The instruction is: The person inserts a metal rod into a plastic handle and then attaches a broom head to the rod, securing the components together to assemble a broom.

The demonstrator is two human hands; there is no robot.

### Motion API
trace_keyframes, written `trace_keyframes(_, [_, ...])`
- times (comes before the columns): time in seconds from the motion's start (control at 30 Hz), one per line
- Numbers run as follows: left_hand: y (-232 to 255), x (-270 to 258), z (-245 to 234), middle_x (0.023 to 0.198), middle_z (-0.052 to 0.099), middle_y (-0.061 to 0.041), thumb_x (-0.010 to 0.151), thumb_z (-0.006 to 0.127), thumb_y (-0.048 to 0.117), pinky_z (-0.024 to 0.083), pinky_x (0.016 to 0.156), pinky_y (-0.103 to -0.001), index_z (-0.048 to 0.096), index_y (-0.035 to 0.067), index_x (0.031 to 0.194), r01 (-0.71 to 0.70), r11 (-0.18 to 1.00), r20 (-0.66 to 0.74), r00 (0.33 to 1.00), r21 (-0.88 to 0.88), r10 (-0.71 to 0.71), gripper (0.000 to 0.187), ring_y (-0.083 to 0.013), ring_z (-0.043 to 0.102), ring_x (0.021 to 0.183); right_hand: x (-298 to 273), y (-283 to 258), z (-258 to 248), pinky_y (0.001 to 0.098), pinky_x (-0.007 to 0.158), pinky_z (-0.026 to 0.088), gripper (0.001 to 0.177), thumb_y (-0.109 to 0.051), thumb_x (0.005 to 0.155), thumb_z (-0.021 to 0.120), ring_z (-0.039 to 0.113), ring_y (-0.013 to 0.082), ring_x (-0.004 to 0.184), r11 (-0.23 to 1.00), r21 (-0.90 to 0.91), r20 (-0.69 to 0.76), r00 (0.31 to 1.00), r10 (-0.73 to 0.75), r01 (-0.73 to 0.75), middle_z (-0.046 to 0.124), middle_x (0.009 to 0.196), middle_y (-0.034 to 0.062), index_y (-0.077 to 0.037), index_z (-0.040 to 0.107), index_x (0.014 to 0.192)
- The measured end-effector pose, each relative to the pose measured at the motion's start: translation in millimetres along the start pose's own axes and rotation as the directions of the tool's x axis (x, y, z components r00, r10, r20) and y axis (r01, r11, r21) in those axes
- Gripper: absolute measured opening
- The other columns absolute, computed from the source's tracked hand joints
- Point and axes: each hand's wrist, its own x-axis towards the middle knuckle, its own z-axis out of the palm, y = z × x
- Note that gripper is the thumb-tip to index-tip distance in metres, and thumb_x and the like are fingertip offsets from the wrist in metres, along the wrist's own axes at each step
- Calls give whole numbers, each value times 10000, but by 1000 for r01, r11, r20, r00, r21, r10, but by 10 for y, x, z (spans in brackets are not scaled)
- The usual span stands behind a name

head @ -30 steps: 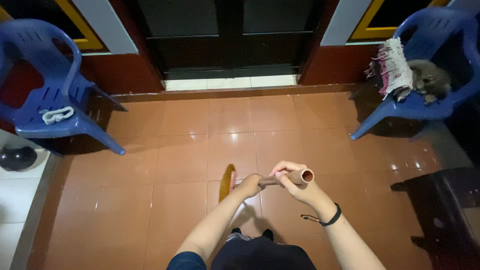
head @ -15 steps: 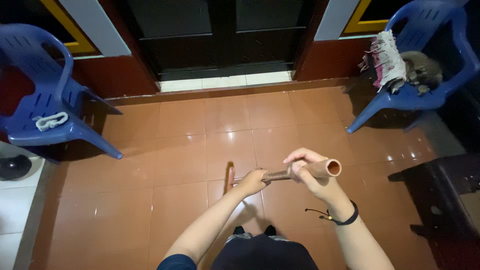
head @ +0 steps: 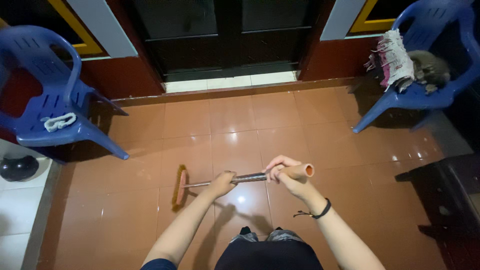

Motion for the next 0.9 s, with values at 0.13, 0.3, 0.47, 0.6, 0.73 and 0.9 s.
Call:
trace_keyframes(0.13, [-335,-102,-10,955,698,-229,842,686,169,538,809,-487,685,43,927,113,993,42,993,37,-114,152,-412,681,913,41,224,198,311,725,551,154,-3,961,540,643,140,774,999,-46,62,998,5,-3,644,781,57,33,661,1049])
trace_keyframes(0.3, [-489,-86,163,967,699,-219,827,709,173,533,811,-480,693,38,910,178,981,92,979,73,-184,159,-401,678,916,71,300,431,273,694,525,99,-63,957,608,617,99,772,986,-130,29,993,112,-107,670,814,36,-7,677,1000])
trace_keyframes(0.47, [-344,-71,376,940,709,-201,822,702,163,528,807,-480,695,77,933,251,968,87,965,-21,-249,141,-384,691,907,89,237,525,253,652,520,125,-96,960,603,617,83,720,947,-259,-67,981,180,-191,662,763,16,-19,701,971])
trace_keyframes(0.6, [-256,51,489,911,707,-208,802,728,161,526,795,-487,684,48,886,131,991,53,990,-19,-130,147,-397,685,899,82,116,409,251,649,518,132,-69,931,588,607,78,707,957,-225,-80,983,167,-181,665,766,11,-24,704,974])
trace_keyframes(0.73, [-80,208,592,906,712,-210,807,717,151,524,790,-486,691,49,894,104,992,56,993,-76,-100,138,-404,684,891,84,-46,312,247,627,504,134,-85,950,583,582,69,682,953,-244,-97,982,160,-179,645,736,8,-35,703,986])
trace_keyframes(0.9, [397,407,601,949,735,-194,835,704,154,539,820,-453,706,64,956,70,991,86,994,-115,-61,150,-379,715,933,29,-349,209,259,608,467,169,-91,955,583,539,91,651,887,-406,-128,975,184,-220,603,694,43,-47,742,994])
